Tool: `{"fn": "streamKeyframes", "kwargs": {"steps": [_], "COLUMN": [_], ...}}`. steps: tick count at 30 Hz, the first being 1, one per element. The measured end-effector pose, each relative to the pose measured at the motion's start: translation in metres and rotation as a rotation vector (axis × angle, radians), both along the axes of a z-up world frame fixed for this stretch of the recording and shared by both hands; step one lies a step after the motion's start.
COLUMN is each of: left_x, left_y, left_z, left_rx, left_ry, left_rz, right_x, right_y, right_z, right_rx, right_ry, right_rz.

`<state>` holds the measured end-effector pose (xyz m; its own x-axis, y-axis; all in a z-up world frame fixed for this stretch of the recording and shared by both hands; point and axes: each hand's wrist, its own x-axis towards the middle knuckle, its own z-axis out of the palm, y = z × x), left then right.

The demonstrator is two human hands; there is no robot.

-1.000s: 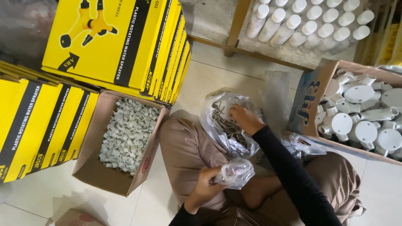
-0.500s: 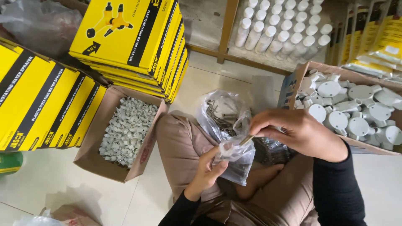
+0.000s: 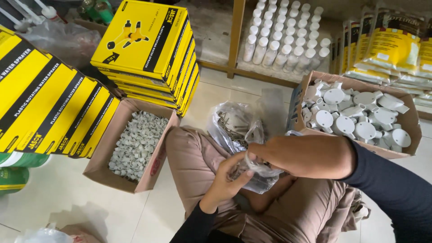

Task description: Bagging small metal screws into individual plastic bags

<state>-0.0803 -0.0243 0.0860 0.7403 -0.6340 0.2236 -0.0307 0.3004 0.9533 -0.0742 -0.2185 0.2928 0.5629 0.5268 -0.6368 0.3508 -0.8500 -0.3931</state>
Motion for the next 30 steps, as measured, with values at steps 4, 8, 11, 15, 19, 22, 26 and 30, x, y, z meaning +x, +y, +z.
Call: {"fn": "streamKeyframes", "kwargs": {"steps": [4,8,11,15,19,22,26,30], "left_x": [0.003,0.002,0.002,0.005,0.012,0.012,0.010,0.000], "left_y": [0.004,0.003,0.000,-0.002,-0.001,0.001,0.009,0.027], "left_z": [0.005,-0.002,-0.014,-0.020,-0.030,-0.059,-0.084,-0.136], "left_rx": [-0.062,-0.103,-0.129,-0.140,-0.142,-0.158,-0.124,-0.057], "left_ry": [-0.009,-0.039,-0.007,-0.003,0.025,0.078,0.075,0.082], "left_rz": [-0.001,0.050,0.066,0.095,0.108,0.132,0.289,0.460], "right_x": [-0.011,-0.014,-0.009,-0.006,-0.001,0.006,0.023,0.047], "right_y": [-0.006,-0.001,0.002,-0.001,-0.003,-0.015,-0.039,-0.055], "right_z": [-0.011,-0.030,-0.047,-0.076,-0.062,-0.055,-0.070,-0.124], "right_rx": [0.160,0.391,0.408,0.396,0.456,0.458,0.535,0.612], "right_ry": [-0.156,-0.362,-0.514,-0.829,-0.808,-0.874,-0.741,-0.670], "right_rz": [-0.091,-0.168,-0.147,-0.020,0.016,-0.082,-0.261,-0.355]}}
